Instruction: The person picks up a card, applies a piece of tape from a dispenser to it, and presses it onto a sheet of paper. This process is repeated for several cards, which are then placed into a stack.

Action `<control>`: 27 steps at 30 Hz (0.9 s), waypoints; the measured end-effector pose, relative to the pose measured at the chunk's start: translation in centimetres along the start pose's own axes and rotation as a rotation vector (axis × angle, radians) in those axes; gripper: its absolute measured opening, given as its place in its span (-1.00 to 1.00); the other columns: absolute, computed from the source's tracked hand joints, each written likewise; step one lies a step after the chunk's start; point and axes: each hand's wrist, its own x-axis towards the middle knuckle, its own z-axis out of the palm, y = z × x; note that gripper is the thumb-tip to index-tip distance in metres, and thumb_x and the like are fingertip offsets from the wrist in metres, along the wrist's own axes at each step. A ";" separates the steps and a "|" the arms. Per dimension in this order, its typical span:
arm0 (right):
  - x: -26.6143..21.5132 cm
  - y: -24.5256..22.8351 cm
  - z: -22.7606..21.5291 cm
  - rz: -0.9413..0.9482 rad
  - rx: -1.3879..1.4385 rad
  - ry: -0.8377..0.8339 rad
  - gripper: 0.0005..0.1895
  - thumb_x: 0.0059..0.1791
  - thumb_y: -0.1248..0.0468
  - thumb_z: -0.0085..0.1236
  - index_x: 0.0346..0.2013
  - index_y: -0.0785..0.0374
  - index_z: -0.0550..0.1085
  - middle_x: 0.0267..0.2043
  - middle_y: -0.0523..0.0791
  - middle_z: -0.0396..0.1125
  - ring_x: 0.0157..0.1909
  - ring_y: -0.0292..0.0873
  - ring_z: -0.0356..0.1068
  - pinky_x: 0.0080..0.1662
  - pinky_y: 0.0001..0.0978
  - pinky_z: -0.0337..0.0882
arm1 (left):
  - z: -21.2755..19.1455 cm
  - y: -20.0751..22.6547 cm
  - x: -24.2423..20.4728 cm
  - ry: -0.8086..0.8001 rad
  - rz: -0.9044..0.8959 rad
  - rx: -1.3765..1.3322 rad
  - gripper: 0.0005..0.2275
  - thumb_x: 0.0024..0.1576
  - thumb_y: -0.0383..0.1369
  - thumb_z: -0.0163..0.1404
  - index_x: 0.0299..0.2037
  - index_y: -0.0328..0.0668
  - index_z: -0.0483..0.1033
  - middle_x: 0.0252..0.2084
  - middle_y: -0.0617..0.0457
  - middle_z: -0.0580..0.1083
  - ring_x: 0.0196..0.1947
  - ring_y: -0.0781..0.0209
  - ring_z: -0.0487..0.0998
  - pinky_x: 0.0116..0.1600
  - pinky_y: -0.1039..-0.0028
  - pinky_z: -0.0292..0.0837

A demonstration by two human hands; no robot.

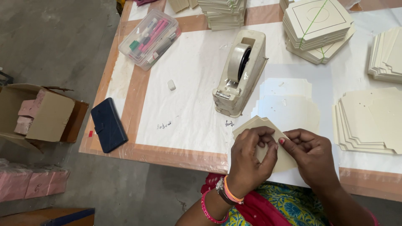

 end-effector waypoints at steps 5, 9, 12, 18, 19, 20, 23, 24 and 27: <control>-0.5 -1.3 0.8 -0.083 -0.152 0.091 -0.83 0.01 0.39 0.20 -0.15 0.44 0.60 -0.41 -0.08 0.51 -0.42 -0.38 0.42 -0.37 -0.59 0.40 | -0.5 -1.6 -0.5 -0.030 0.001 -0.101 -0.75 0.13 -0.53 0.12 0.01 -0.30 0.46 -0.26 0.05 0.50 -0.23 0.20 0.51 -0.05 0.39 0.45; -0.4 -1.5 0.7 -0.088 -0.148 0.109 -0.83 0.02 0.38 0.19 -0.15 0.44 0.59 -0.42 -0.05 0.52 -0.45 -0.35 0.45 -0.40 -0.57 0.42 | -1.0 -1.2 -0.4 -0.103 -0.083 -0.311 -0.74 0.12 -0.54 0.09 0.01 -0.28 0.43 -0.25 0.09 0.48 -0.22 0.23 0.48 -0.01 0.41 0.42; -0.2 -0.5 0.2 -0.095 -0.106 0.089 -0.82 0.03 0.39 0.18 -0.13 0.46 0.58 -0.40 -0.03 0.52 -0.43 -0.34 0.45 -0.39 -0.56 0.42 | -1.2 -0.6 -0.1 -0.109 -0.012 -0.226 -0.72 0.11 -0.53 0.11 0.03 -0.27 0.42 -0.22 0.10 0.51 -0.18 0.23 0.46 0.06 0.41 0.37; -0.2 0.5 -0.3 -0.034 0.145 0.024 -0.76 0.06 0.39 0.12 -0.04 0.51 0.53 -0.27 0.00 0.51 -0.28 -0.31 0.47 -0.21 -0.53 0.47 | -0.9 -0.5 0.0 -0.099 0.032 -0.122 -0.70 0.12 -0.54 0.12 0.06 -0.26 0.43 -0.18 0.11 0.55 -0.14 0.23 0.43 0.10 0.41 0.34; -0.2 0.6 -0.3 -0.008 0.217 0.005 -0.74 0.07 0.37 0.09 -0.02 0.52 0.52 -0.24 0.01 0.51 -0.24 -0.29 0.48 -0.16 -0.51 0.48 | -0.9 -0.6 0.0 -0.094 0.027 -0.134 -0.70 0.13 -0.54 0.12 0.08 -0.26 0.43 -0.17 0.10 0.55 -0.13 0.23 0.43 0.10 0.41 0.35; -0.3 0.5 -0.2 -0.008 0.217 0.006 -0.74 0.07 0.37 0.09 -0.02 0.52 0.52 -0.24 0.01 0.51 -0.24 -0.29 0.48 -0.16 -0.51 0.48 | -0.8 -0.8 0.0 -0.095 0.026 -0.134 -0.70 0.13 -0.54 0.12 0.08 -0.26 0.43 -0.17 0.10 0.55 -0.13 0.23 0.43 0.10 0.41 0.35; -0.5 0.4 0.1 0.011 0.279 -0.019 -0.70 0.10 0.31 0.07 0.00 0.53 0.51 -0.21 0.03 0.51 -0.21 -0.27 0.48 -0.12 -0.47 0.48 | -0.5 -1.2 -0.1 -0.082 0.000 -0.171 -0.70 0.15 -0.54 0.12 0.08 -0.27 0.42 -0.17 0.09 0.56 -0.13 0.24 0.43 0.11 0.42 0.35; -0.5 0.4 0.1 0.021 0.277 -0.013 -0.69 0.10 0.29 0.07 0.00 0.53 0.51 -0.22 0.02 0.51 -0.20 -0.27 0.48 -0.12 -0.46 0.48 | -0.5 -1.4 -0.1 -0.078 -0.021 -0.199 -0.70 0.16 -0.53 0.13 0.09 -0.28 0.42 -0.17 0.09 0.56 -0.13 0.26 0.43 0.10 0.44 0.35; -0.7 0.1 0.4 0.039 0.253 -0.003 -0.68 0.10 0.28 0.07 0.00 0.52 0.52 -0.22 0.02 0.51 -0.21 -0.28 0.47 -0.12 -0.47 0.47 | -0.2 -1.7 -0.2 -0.069 -0.062 -0.248 -0.71 0.17 -0.53 0.13 0.09 -0.29 0.42 -0.18 0.08 0.56 -0.13 0.30 0.44 0.10 0.46 0.36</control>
